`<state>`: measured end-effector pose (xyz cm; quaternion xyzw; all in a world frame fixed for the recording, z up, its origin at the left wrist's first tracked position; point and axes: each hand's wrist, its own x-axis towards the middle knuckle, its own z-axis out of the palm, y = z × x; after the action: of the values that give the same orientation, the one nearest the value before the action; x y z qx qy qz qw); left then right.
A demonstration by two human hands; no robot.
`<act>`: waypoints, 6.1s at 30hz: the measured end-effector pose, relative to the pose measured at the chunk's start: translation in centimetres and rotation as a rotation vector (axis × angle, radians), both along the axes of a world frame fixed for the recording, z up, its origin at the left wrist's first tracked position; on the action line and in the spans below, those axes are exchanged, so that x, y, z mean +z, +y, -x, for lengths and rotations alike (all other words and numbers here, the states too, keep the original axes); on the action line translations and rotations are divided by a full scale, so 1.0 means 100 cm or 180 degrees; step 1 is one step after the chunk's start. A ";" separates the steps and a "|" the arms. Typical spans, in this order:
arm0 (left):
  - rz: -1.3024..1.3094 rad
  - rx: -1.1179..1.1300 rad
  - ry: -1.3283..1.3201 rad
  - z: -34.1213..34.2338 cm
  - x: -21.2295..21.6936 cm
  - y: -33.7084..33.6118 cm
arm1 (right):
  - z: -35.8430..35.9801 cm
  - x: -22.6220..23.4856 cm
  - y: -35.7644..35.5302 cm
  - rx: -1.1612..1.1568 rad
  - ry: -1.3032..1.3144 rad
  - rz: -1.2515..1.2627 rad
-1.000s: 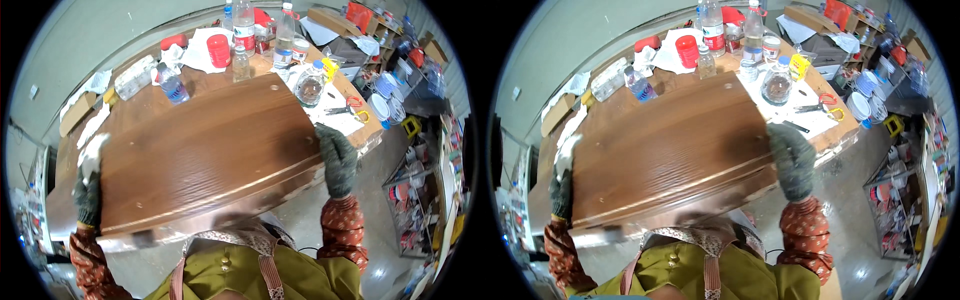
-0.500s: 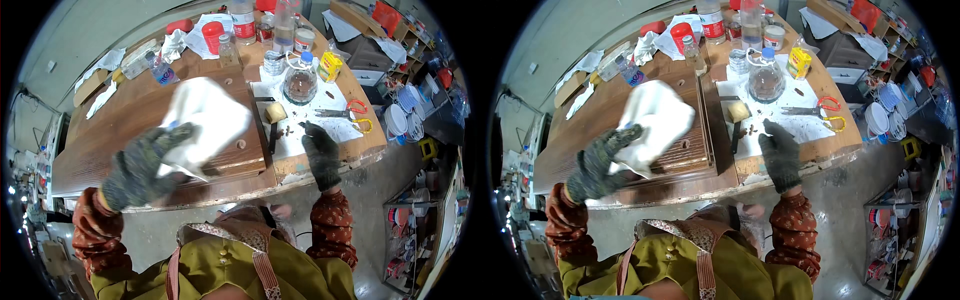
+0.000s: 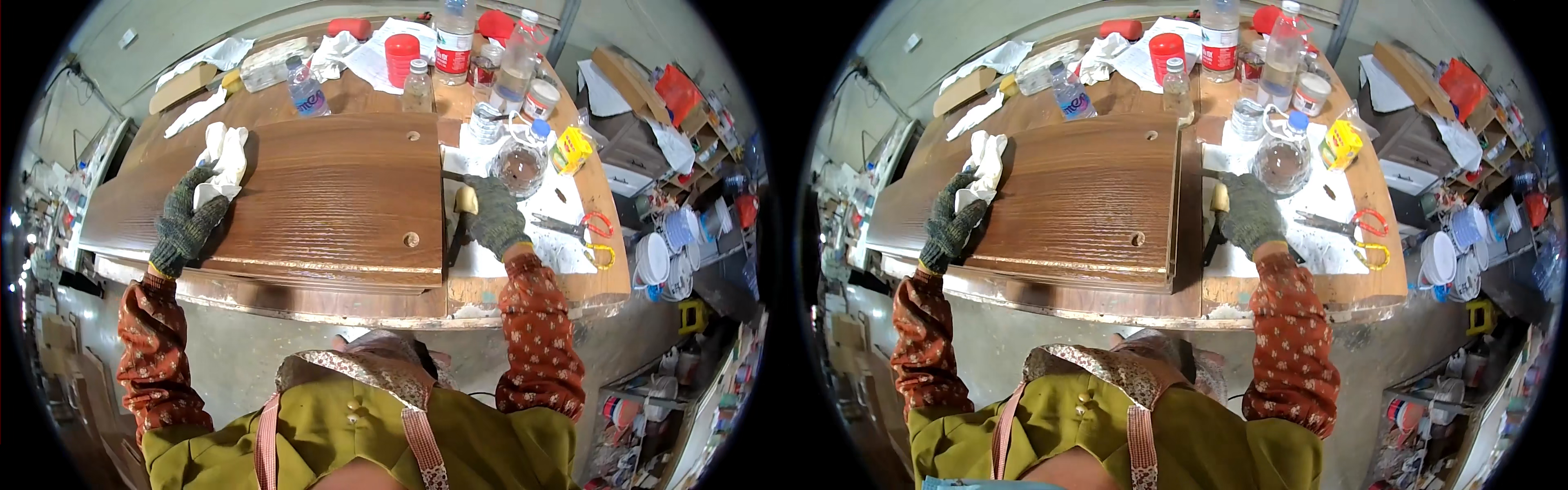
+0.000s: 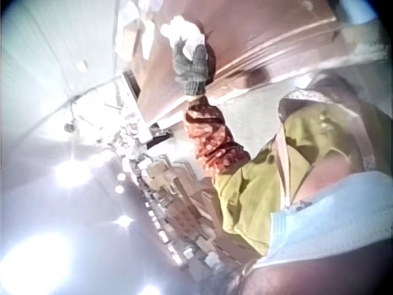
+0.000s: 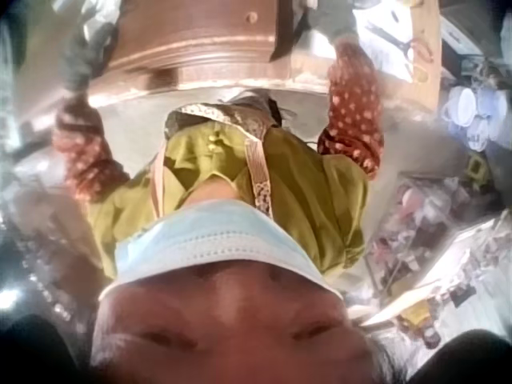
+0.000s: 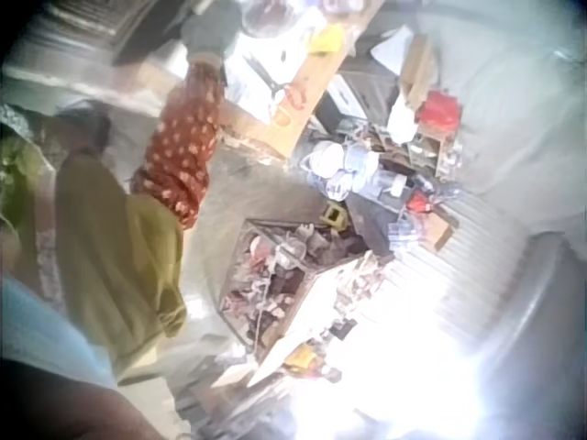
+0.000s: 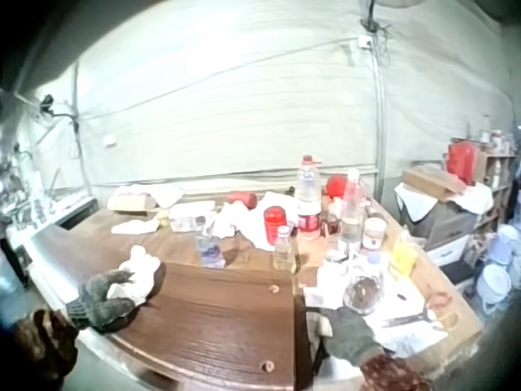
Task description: The person carries wooden boards to a workbench, then sands and wipes each board using a sanding block and a cloth.
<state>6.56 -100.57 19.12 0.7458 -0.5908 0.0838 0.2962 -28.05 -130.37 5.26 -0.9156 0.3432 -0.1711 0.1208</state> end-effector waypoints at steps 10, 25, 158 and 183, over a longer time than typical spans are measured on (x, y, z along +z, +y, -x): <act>0.0061 0.0413 0.0111 0.005 -0.009 0.000 | -0.010 0.091 -0.005 0.0603 -0.1730 0.0371; -0.0149 -0.1112 0.0155 0.083 0.007 -0.052 | -0.052 0.128 -0.018 0.1211 -0.1020 0.1080; 0.3572 0.4993 0.2793 -0.015 -0.300 0.307 | -0.638 0.113 0.220 0.3267 0.0484 0.1035; 0.2922 0.3451 0.3211 -0.054 -0.263 0.264 | -0.668 0.173 0.276 0.3608 0.0014 0.0949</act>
<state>11.99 -74.18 -7.21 0.6793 0.1396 0.1027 0.7131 38.70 -102.81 22.60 -0.9637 -0.2276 -0.1244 0.0627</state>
